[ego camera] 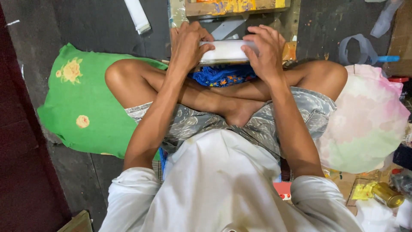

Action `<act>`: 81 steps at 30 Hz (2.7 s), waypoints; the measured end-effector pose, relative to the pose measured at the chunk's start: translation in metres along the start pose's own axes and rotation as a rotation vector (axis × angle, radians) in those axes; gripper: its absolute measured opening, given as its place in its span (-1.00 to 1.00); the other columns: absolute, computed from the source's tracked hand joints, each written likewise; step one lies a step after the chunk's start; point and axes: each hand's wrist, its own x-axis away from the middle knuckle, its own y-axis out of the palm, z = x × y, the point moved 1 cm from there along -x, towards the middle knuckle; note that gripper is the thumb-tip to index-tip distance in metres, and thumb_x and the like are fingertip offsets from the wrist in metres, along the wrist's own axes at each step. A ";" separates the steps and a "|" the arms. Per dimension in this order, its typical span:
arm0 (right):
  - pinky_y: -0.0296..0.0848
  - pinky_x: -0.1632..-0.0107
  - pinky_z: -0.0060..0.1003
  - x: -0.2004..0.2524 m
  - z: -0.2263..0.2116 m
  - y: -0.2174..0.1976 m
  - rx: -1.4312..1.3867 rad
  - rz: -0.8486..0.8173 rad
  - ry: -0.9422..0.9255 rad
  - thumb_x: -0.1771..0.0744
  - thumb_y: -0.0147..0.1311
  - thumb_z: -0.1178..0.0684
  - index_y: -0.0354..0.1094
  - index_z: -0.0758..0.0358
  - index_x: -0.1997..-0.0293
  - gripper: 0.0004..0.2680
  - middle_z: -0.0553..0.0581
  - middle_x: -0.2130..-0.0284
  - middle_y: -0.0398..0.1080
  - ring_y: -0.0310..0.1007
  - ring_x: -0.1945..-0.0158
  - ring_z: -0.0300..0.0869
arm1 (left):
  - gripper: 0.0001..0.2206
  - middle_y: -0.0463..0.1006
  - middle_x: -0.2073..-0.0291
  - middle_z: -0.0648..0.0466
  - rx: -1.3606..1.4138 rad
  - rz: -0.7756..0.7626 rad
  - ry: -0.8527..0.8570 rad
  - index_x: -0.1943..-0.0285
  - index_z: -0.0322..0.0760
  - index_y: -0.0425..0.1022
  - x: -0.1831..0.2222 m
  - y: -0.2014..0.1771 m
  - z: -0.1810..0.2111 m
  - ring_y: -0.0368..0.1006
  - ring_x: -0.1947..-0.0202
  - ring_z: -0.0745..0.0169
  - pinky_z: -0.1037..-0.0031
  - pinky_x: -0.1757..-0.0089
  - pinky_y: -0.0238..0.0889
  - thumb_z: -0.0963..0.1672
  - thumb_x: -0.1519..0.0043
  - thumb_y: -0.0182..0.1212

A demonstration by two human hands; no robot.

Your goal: Applying orange ink to white substrate strips using a manual screen printing press and a squeegee.

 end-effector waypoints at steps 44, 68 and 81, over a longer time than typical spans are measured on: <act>0.50 0.45 -0.44 -0.056 -0.033 -0.089 -0.638 0.119 0.316 -0.42 0.06 0.25 0.50 0.28 -0.04 -0.87 0.29 0.35 0.57 0.62 0.40 -0.13 | -0.88 0.66 0.46 0.10 0.739 -0.345 -0.046 0.22 -0.19 0.61 -0.056 -0.047 0.051 0.61 0.50 0.34 0.59 0.42 0.49 -0.09 -0.32 0.24; 0.31 0.49 -0.51 -0.048 -0.018 -0.072 -0.862 0.269 0.585 -0.44 0.09 -0.06 0.39 0.25 0.19 -0.82 0.05 0.57 0.40 0.30 0.62 -0.35 | -0.81 0.45 0.69 0.14 1.022 0.112 -0.325 0.19 -0.22 0.49 -0.017 -0.062 0.018 0.27 0.71 0.51 0.65 0.54 0.22 -0.05 -0.38 0.19; 0.36 0.47 -0.46 -0.007 -0.007 -0.113 -0.649 0.160 0.792 -0.45 -0.05 0.17 0.32 0.21 -0.01 -0.93 0.14 0.47 0.48 0.35 0.60 -0.31 | -0.40 0.29 0.10 -0.02 -0.106 0.151 -0.375 -0.35 -0.20 0.42 -0.031 0.021 -0.061 0.26 0.10 -0.15 0.08 0.24 0.12 0.08 -0.21 0.48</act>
